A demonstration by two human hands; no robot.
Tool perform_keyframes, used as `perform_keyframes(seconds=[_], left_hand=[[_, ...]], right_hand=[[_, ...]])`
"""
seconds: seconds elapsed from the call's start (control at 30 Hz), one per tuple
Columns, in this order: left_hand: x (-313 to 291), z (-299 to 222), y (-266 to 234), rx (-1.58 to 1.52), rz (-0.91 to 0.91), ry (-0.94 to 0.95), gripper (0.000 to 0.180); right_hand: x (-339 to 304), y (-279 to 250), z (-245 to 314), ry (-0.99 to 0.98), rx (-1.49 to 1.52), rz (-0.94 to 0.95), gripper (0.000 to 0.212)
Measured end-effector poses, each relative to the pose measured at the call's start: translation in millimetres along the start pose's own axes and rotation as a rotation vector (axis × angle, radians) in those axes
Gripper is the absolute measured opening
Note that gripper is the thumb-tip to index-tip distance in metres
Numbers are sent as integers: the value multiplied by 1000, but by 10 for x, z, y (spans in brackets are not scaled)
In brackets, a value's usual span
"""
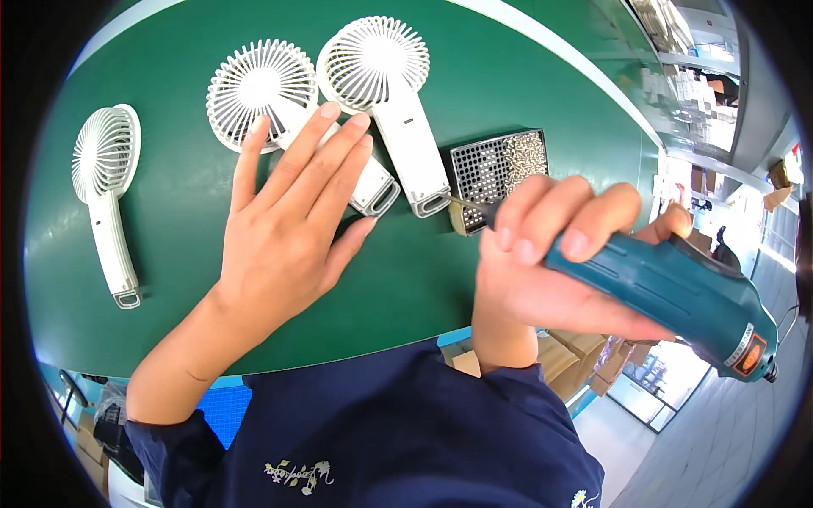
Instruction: Assembling portable handheld fans using an electric screwdriver on a factory production line.
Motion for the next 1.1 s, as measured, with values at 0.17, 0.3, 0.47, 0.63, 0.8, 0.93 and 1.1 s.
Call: perform_keyframes(seconds=[0.17,0.3,0.47,0.63,0.8,0.93,1.1], left_hand=[[-17,15,5,-28,-16,-7,58],[-15,-2,21,-41,-32,-15,59],[-26,13,21,-53,-38,-21,60],[6,-1,45,-19,-68,-12,55],[0,3,62,-24,-82,-14,55],[17,-11,58,-29,-91,-9,54],[24,-5,39,-30,-93,-4,54]], right_hand=[[-31,219,-205,80,87,-111,79],[-27,215,-330,56,84,-165,78],[-40,184,-406,82,187,-294,90],[-37,155,-420,79,158,-316,93],[-47,207,-470,73,152,-320,102],[-32,178,-433,86,7,-89,95],[-40,134,-449,83,0,36,92]])
Point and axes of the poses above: each hand's wrist, its own x-axis towards the middle knuckle, its own y-axis out of the palm, z = x × y, the point moved 1 cm from there along x, towards the middle knuckle, and after that the axes turned 3 degrees about -x, right-handed, at the moved point
